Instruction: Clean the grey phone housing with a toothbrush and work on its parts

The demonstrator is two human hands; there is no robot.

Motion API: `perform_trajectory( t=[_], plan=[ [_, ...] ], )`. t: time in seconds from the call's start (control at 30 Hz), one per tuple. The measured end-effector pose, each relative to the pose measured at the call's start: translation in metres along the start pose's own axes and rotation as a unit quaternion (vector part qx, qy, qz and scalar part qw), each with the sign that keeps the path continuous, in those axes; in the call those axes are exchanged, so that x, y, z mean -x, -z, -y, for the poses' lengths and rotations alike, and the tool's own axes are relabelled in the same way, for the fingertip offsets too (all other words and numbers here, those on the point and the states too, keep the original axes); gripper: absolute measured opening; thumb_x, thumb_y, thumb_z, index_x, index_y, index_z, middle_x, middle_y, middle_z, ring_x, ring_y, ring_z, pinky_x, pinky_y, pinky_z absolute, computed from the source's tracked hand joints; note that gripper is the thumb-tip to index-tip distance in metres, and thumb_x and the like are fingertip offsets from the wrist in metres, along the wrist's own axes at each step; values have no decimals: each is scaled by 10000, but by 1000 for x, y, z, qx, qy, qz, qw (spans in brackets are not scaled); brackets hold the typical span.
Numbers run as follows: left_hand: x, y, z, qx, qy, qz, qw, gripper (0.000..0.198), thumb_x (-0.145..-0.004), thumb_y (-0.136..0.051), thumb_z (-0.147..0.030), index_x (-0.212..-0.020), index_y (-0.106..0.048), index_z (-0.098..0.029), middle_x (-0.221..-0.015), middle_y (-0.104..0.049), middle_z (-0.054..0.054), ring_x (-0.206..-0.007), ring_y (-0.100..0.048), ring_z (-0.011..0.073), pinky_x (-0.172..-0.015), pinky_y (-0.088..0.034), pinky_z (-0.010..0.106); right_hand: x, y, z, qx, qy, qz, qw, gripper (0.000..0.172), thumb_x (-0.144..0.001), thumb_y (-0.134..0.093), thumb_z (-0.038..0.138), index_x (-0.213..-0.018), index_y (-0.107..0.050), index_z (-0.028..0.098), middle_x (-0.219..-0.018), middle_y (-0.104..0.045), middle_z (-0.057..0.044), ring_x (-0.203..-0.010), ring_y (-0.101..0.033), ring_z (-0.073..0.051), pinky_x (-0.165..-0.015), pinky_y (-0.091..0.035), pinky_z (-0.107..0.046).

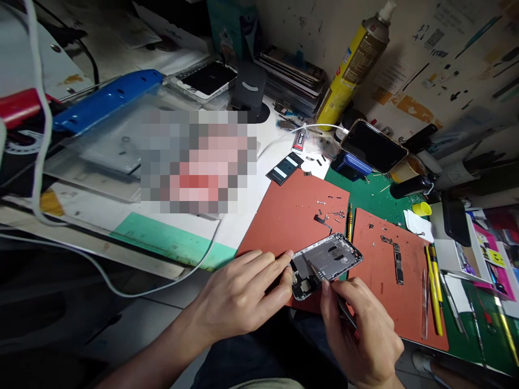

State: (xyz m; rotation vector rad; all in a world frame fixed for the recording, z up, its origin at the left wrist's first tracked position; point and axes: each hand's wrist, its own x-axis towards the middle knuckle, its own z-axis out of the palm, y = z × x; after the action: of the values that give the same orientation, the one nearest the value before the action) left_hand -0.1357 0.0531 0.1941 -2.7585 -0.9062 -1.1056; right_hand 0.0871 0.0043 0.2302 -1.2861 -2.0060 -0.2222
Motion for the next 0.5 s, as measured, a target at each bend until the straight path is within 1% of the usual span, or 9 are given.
perform_trajectory(
  t=[0.3, 0.4, 0.5],
  plan=[
    [0, 0, -1, 1, 0, -4, 1000, 136, -1013, -591, -42, -1003, -716, -96, -1101, -803, 184, -763, -630, 214, -667, -509, 373, 2, -5, 2, 40, -13, -27, 999, 200, -925, -795, 36, -1062, -707, 152, -777, -717, 0, -662, -707, -133, -609, -611, -261],
    [0, -1, -1, -10, 0, -5, 1000, 123, -1022, -601, -54, -1012, -711, -107, -1114, -804, 173, -761, -631, 205, -662, -508, 366, -2, -6, 3, 29, -14, -22, 999, 197, -940, -778, 38, -1074, -689, 151, -764, -708, 6, -628, -686, -123, -581, -589, -260],
    [1, -4, -1, -21, -4, -10, 1000, 108, -1016, -619, -47, -1021, -706, -112, -1119, -805, 171, -754, -638, 196, -656, -507, 358, -4, -1, 5, -6, -28, -10, 1000, 182, -969, -741, 48, -1093, -676, 164, -788, -732, 4, -608, -680, -117, -571, -582, -256]
  ],
)
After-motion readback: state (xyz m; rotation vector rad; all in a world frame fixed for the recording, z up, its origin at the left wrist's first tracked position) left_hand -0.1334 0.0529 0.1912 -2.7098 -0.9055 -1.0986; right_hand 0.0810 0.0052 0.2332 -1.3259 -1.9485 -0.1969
